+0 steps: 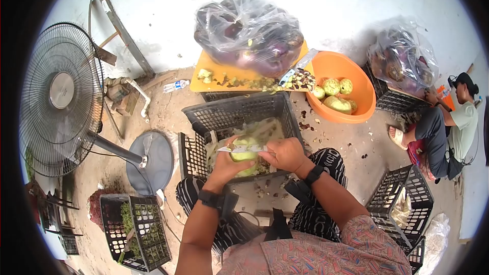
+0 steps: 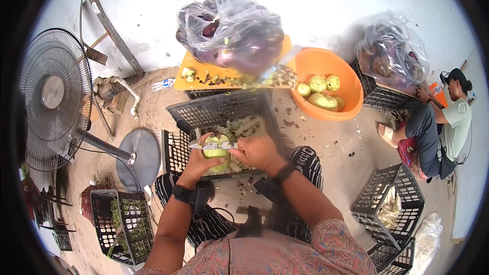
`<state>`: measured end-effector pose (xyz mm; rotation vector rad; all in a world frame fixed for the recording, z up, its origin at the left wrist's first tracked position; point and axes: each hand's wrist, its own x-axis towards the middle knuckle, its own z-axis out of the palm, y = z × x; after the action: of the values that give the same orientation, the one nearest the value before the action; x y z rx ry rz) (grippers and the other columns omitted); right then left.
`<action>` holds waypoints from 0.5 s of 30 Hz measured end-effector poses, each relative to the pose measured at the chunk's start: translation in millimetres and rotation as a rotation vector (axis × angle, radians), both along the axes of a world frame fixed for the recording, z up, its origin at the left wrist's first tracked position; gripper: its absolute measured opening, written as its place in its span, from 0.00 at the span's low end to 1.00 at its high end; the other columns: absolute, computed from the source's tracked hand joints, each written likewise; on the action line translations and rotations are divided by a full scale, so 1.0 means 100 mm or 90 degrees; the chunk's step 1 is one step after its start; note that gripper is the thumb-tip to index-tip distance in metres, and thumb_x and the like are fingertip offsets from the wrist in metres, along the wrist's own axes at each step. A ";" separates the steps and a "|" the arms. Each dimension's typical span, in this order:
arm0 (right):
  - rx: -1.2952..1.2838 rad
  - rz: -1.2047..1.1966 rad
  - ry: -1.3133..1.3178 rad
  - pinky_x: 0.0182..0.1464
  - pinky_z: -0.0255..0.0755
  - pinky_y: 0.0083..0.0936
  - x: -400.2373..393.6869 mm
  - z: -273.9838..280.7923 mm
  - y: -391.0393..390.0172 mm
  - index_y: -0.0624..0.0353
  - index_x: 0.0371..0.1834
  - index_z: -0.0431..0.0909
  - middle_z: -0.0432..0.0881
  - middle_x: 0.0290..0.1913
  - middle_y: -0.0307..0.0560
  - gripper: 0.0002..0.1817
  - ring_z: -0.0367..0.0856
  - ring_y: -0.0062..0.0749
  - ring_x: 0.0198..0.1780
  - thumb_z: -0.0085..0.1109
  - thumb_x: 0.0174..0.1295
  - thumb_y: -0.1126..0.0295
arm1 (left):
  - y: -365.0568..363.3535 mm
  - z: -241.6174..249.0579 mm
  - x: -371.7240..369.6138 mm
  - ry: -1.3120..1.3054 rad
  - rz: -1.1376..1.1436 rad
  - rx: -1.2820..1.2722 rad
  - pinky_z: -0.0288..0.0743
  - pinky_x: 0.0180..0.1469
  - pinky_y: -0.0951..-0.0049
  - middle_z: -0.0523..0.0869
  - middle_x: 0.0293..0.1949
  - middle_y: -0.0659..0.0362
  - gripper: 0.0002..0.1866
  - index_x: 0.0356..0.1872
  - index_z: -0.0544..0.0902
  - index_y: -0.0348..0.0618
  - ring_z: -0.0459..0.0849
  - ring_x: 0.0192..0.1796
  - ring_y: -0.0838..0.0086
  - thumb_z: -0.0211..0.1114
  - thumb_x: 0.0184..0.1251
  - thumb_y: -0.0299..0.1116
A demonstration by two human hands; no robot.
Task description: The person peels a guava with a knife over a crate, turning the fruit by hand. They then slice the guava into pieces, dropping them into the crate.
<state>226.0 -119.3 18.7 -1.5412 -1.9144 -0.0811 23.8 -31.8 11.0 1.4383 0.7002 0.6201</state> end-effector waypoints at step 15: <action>-0.009 -0.025 0.001 0.21 0.70 0.37 0.01 -0.04 0.04 0.52 0.17 0.73 0.77 0.17 0.43 0.23 0.77 0.43 0.18 0.60 0.60 0.47 | -0.01 -0.01 -0.05 0.030 0.011 0.039 0.75 0.55 0.74 0.80 0.52 0.54 0.47 0.67 0.62 0.32 0.80 0.51 0.73 0.78 0.43 0.27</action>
<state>227.0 -115.1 14.5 -1.5884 -1.8878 -0.0841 18.6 -32.5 10.5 1.5100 0.7364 0.6269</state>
